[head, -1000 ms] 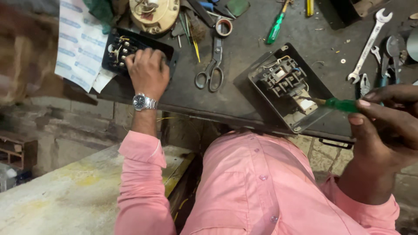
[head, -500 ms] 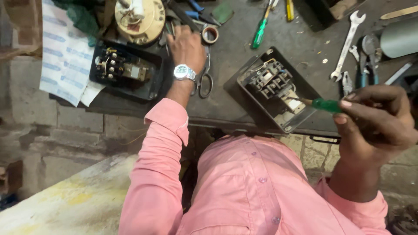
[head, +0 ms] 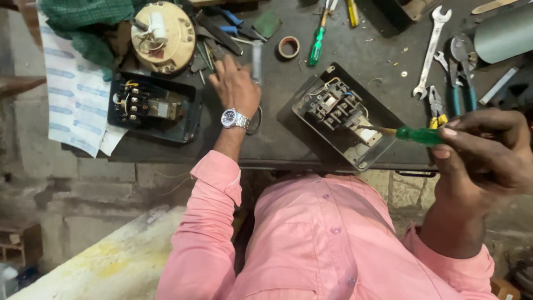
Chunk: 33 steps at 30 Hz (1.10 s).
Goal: The person disassembles an electrical component, likely a contactor, using a screwdriver. They remove screws, separate parts, and manipulate internal wiring and components on a cluttered workbench.
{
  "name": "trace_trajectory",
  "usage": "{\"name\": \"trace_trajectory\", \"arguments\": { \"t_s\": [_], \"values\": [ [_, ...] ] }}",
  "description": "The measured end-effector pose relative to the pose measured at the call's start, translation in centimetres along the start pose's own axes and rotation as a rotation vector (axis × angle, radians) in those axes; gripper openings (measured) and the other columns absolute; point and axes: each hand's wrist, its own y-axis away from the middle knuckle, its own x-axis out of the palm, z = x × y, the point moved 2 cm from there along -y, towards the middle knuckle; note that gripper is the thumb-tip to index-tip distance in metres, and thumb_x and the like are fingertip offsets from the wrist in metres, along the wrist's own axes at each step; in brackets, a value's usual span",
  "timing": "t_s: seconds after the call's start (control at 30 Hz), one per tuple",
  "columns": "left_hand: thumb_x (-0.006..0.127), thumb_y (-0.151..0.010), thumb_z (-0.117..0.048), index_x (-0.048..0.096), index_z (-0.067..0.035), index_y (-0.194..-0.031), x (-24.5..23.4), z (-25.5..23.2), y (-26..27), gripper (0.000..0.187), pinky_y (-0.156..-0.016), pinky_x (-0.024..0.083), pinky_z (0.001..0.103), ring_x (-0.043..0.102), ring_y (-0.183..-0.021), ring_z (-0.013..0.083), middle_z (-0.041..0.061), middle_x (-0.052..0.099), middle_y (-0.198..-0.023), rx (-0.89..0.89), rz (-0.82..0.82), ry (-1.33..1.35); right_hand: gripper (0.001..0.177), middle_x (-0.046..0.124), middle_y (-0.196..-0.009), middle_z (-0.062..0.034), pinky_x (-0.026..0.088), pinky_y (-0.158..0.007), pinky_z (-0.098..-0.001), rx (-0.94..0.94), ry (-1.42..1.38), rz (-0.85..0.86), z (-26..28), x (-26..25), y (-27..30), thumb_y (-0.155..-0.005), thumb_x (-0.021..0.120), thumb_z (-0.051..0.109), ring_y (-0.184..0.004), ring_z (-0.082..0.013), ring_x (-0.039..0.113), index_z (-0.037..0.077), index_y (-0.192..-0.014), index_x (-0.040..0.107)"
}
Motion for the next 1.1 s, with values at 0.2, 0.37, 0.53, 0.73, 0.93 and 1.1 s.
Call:
{"name": "trace_trajectory", "arguments": {
  "t_s": [0.2, 0.37, 0.53, 0.73, 0.93, 1.1],
  "values": [
    [0.078, -0.078, -0.013, 0.077, -0.013, -0.101, 0.0, 1.7, -2.1, 0.024, -0.105, 0.033, 0.057, 0.047, -0.125, 0.0342, 0.013, 0.057, -0.124, 0.042, -0.062, -0.072, 0.019, 0.062, -0.108, -0.0110, 0.040, -0.071, -0.0173, -0.063, 0.019, 0.050, -0.6, 0.3, -0.7, -0.102, 0.088, 0.011, -0.087, -0.0140, 0.059, -0.001, -0.111, 0.076],
    [0.083, -0.074, -0.022, 0.076, -0.013, -0.110, 0.3, 5.6, -5.5, 0.037, -0.106, 0.028, 0.062, 0.043, -0.132, 0.0382, 0.014, 0.055, -0.135, 0.301, -0.006, -0.083, 0.017, 0.062, -0.109, -0.0099, 0.040, -0.072, -0.0173, -0.044, 0.002, 0.076, -0.8, 0.3, -0.2, -0.105, 0.086, 0.013, -0.090, -0.0131, 0.060, 0.000, -0.112, 0.077],
    [0.085, -0.076, -0.031, 0.078, -0.011, -0.088, 0.2, 8.3, -6.5, 0.024, -0.101, 0.030, 0.058, 0.042, -0.128, 0.0418, 0.023, 0.053, -0.133, 0.302, 0.036, -0.183, 0.018, 0.063, -0.107, -0.0100, 0.036, -0.068, -0.0169, -0.060, 0.019, 0.067, -0.8, 0.2, -0.1, -0.103, 0.088, 0.013, -0.084, -0.0120, 0.058, -0.001, -0.110, 0.077],
    [0.082, -0.085, -0.021, 0.078, -0.009, -0.100, -0.2, 9.8, -5.0, 0.019, -0.104, 0.035, 0.051, 0.046, -0.129, 0.0328, 0.014, 0.057, -0.130, 0.268, -0.042, -0.082, 0.022, 0.066, -0.108, -0.0114, 0.033, -0.062, -0.0180, -0.070, 0.041, 0.061, -1.1, 0.0, -0.6, -0.100, 0.088, 0.017, -0.077, -0.0117, 0.055, 0.001, -0.110, 0.077],
    [0.080, -0.082, -0.016, 0.079, -0.012, -0.098, -0.9, 9.1, -3.5, 0.016, -0.106, 0.030, 0.059, 0.054, -0.123, 0.0286, 0.008, 0.067, -0.119, 0.304, 0.062, -0.110, 0.020, 0.062, -0.107, -0.0082, 0.034, -0.067, -0.0172, -0.076, 0.026, 0.064, -1.2, 0.1, 0.2, -0.105, 0.090, 0.017, -0.083, -0.0104, 0.055, 0.002, -0.112, 0.078],
    [0.080, -0.070, -0.017, 0.079, -0.014, -0.097, -1.8, 8.0, -1.2, 0.027, -0.106, 0.023, 0.068, 0.057, -0.123, 0.0307, 0.003, 0.073, -0.110, 0.421, 0.053, -0.256, 0.019, 0.063, -0.107, -0.0093, 0.032, -0.065, -0.0174, -0.050, 0.039, 0.072, -1.2, 0.1, 0.3, -0.102, 0.088, 0.015, -0.080, -0.0104, 0.053, 0.001, -0.110, 0.078]
  ]
}}
